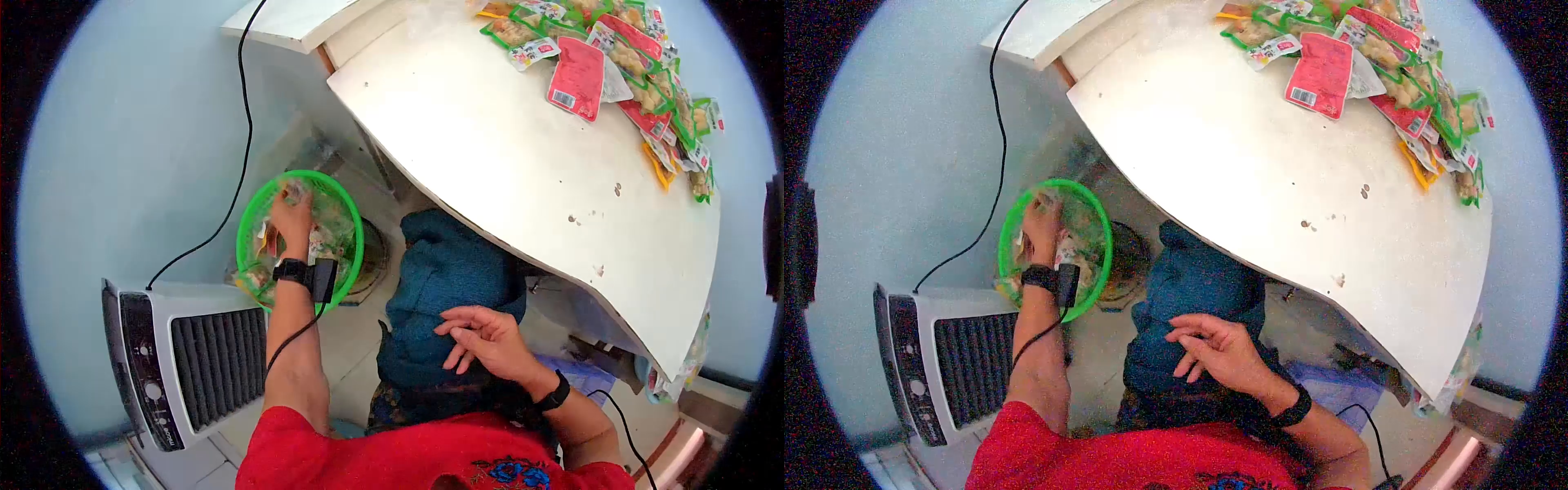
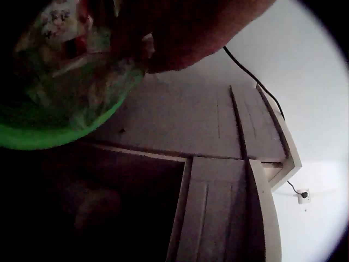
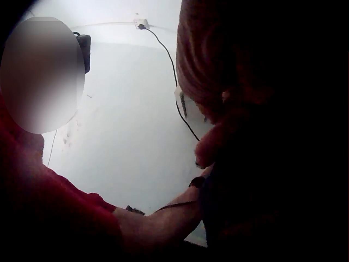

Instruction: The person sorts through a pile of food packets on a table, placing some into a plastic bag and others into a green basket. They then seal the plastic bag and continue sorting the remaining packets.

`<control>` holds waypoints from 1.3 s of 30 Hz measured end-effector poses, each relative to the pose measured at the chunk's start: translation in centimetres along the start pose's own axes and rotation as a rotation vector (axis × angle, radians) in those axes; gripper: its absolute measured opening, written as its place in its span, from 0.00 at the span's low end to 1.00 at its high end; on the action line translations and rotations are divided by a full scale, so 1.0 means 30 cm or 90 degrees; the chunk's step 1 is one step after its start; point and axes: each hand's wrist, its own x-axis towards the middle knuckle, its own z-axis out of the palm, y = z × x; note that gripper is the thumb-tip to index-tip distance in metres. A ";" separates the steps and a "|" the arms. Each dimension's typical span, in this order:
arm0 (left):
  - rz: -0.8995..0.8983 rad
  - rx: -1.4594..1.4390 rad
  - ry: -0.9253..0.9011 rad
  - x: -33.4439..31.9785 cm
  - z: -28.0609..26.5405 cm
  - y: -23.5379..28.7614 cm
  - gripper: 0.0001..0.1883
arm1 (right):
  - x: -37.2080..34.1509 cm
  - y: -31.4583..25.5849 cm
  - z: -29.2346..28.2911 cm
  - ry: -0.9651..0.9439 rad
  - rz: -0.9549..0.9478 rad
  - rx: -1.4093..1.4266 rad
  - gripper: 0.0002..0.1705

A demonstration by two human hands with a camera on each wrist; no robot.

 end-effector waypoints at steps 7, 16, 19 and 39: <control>-0.036 -0.073 -0.080 -0.003 0.063 0.139 0.26 | 0.008 -0.011 -0.003 -0.020 0.016 -0.003 0.19; -0.049 -0.037 -0.062 -0.071 0.128 0.047 0.25 | 0.005 -0.009 -0.019 -0.034 0.020 0.015 0.18; 0.030 -0.035 -0.037 -0.063 0.152 0.011 0.25 | 0.007 -0.006 -0.020 -0.038 0.012 0.015 0.18; 0.127 -0.341 -0.030 -0.126 -0.277 0.675 0.18 | -0.047 0.013 -0.021 -0.069 -0.081 -0.025 0.21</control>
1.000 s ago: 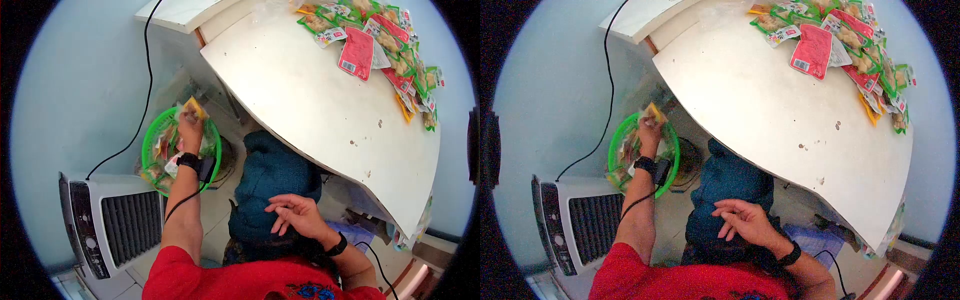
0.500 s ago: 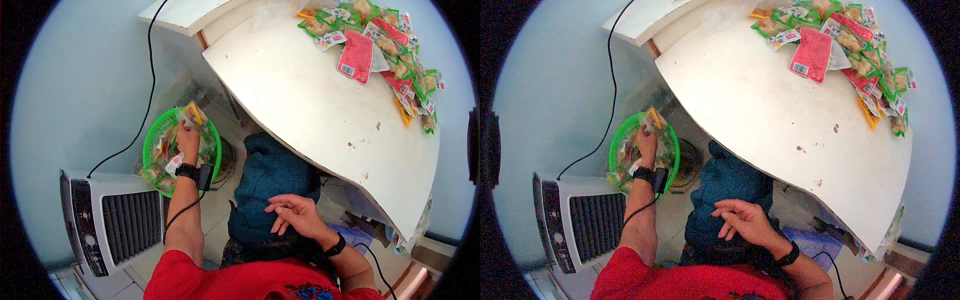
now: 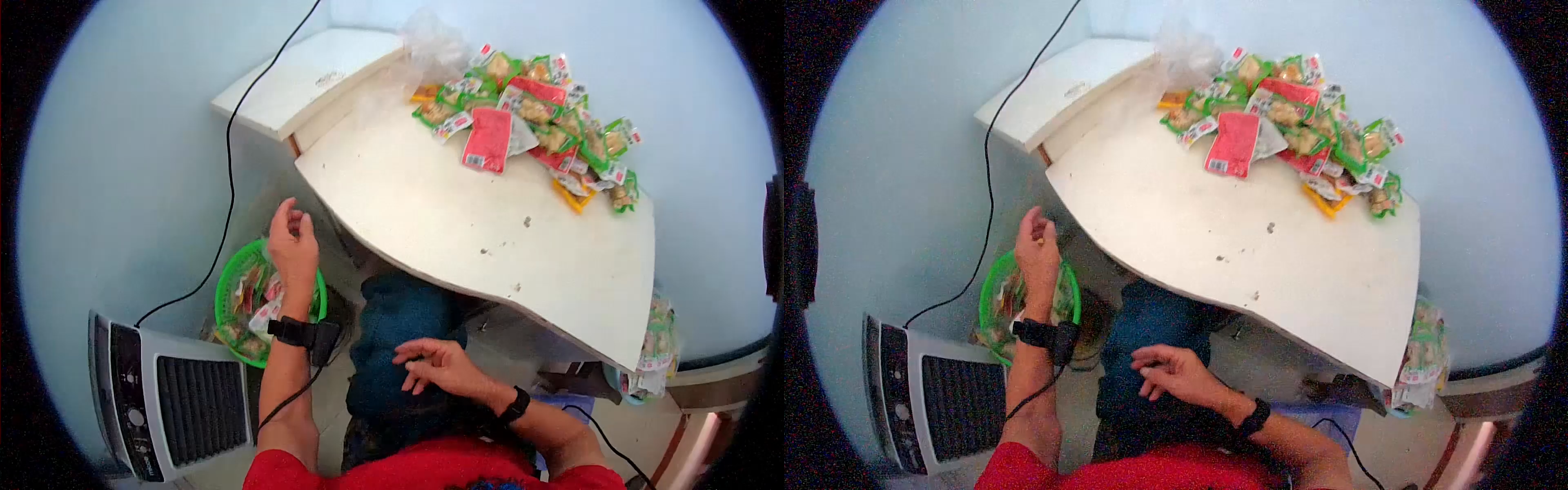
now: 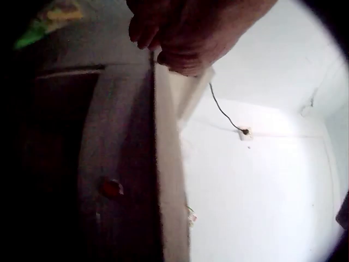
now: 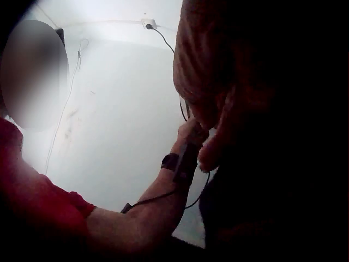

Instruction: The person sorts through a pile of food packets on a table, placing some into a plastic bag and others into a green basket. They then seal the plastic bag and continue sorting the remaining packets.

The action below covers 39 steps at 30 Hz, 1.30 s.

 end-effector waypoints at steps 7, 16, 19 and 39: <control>0.120 -0.134 -0.066 0.077 0.212 0.214 0.16 | -0.159 -0.408 -0.057 0.151 -0.150 -0.250 0.16; 0.101 -0.105 -0.019 0.073 0.331 0.168 0.15 | 0.147 -0.832 -0.231 0.253 -0.207 -0.321 0.23; 0.078 -0.075 -0.038 0.074 0.327 0.182 0.15 | 0.386 -0.860 -0.309 0.219 -0.227 -0.246 0.26; 0.011 -0.089 -0.011 0.080 0.308 0.235 0.26 | 0.743 -0.850 -0.357 0.287 -0.373 -0.068 0.19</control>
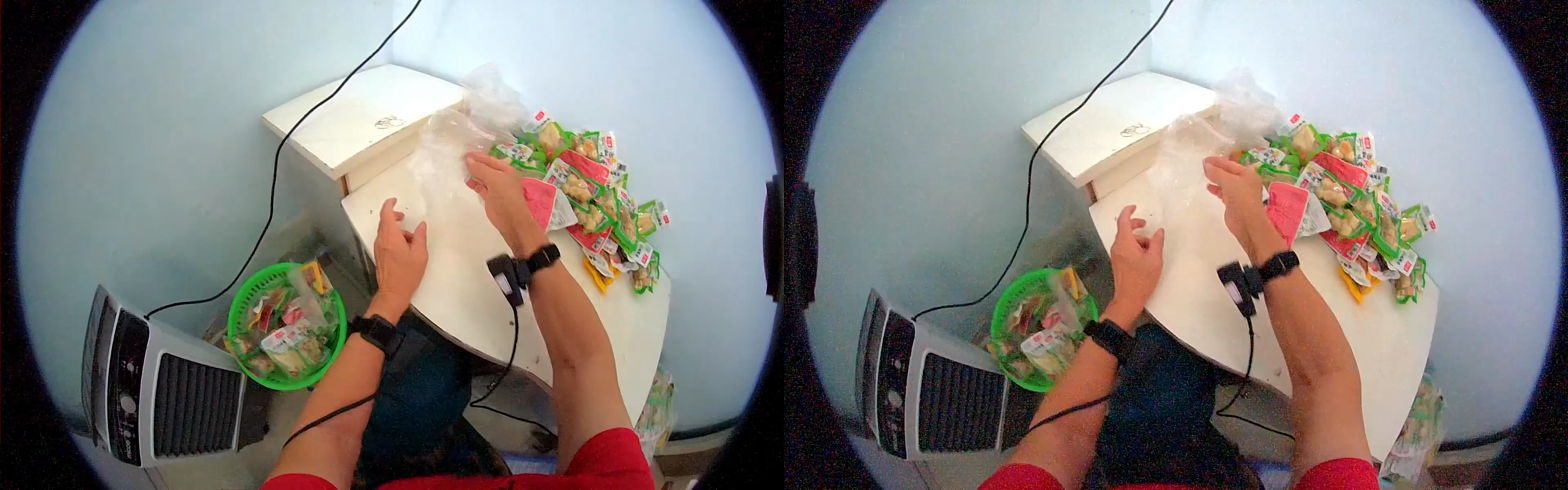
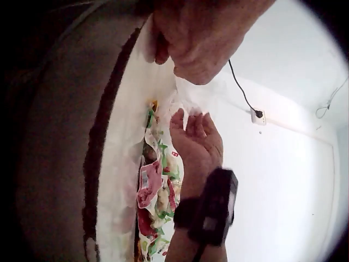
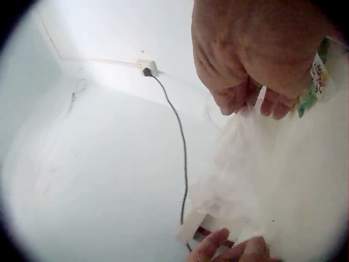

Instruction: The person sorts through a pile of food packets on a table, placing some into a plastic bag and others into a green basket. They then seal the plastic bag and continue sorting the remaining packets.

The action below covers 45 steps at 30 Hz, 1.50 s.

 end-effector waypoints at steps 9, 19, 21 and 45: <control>0.031 0.020 -0.036 0.005 -0.003 -0.054 0.14 | -0.463 -0.130 -0.290 -0.100 0.068 0.237 0.24; -0.198 -0.176 -0.204 -0.051 -0.057 0.034 0.23 | -0.525 -0.115 -0.349 -0.084 -0.094 0.220 0.31; -0.289 -0.290 -0.269 -0.177 -0.057 0.181 0.28 | -0.521 -0.112 -0.344 -0.110 -0.143 0.222 0.31; 0.314 0.098 -0.153 -0.293 -0.095 0.423 0.08 | -0.500 -0.198 -0.450 -0.089 -0.144 -0.102 0.13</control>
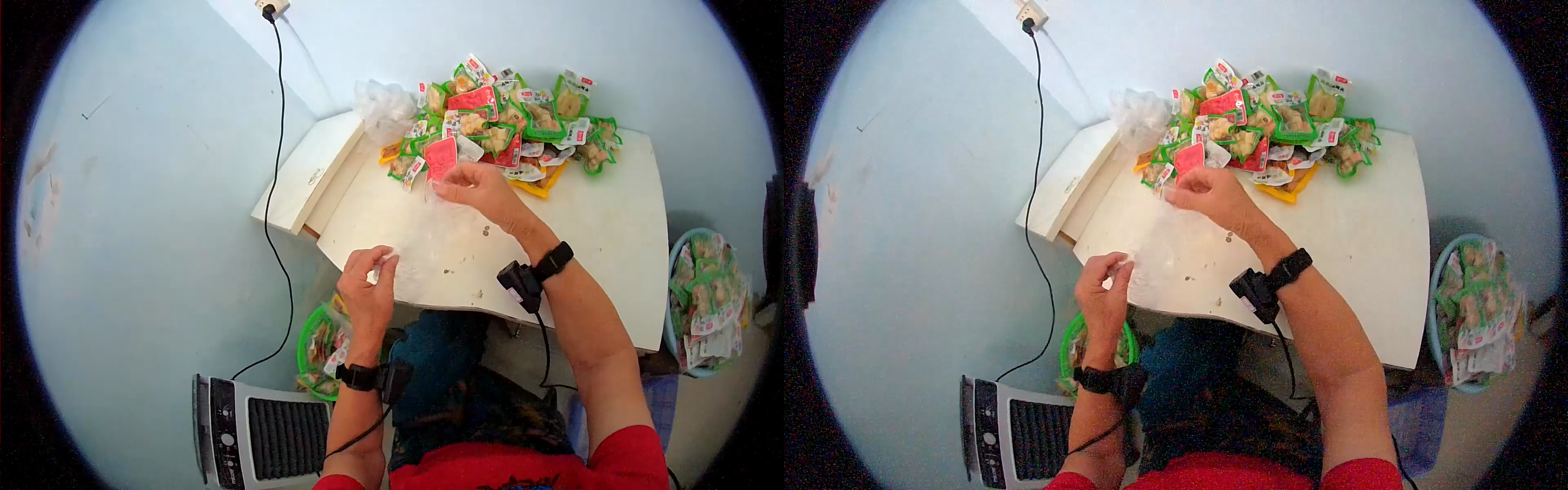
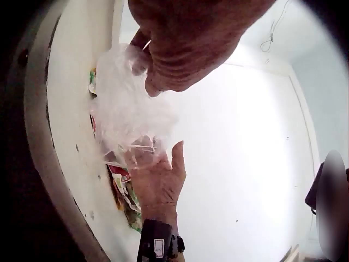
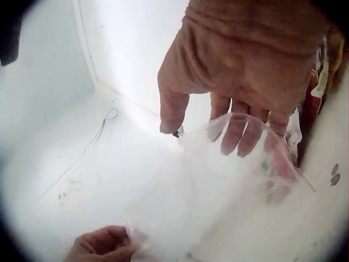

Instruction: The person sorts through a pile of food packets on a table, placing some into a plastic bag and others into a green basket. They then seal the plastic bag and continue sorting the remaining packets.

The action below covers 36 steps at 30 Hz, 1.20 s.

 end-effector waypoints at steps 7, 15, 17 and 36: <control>-0.323 -0.313 0.040 0.014 -0.023 -0.139 0.05 | -0.012 0.001 -0.029 -0.075 0.055 0.060 0.15; -0.449 -0.505 0.104 0.058 -0.038 -0.166 0.10 | -0.021 -0.021 -0.065 -0.131 0.151 0.381 0.18; -0.476 -0.507 0.130 0.059 -0.018 -0.135 0.13 | -0.020 -0.023 -0.065 -0.106 0.141 0.430 0.20; -0.504 -0.439 -0.016 -0.039 0.003 -0.180 0.14 | 0.008 0.049 -0.087 0.001 0.150 0.576 0.19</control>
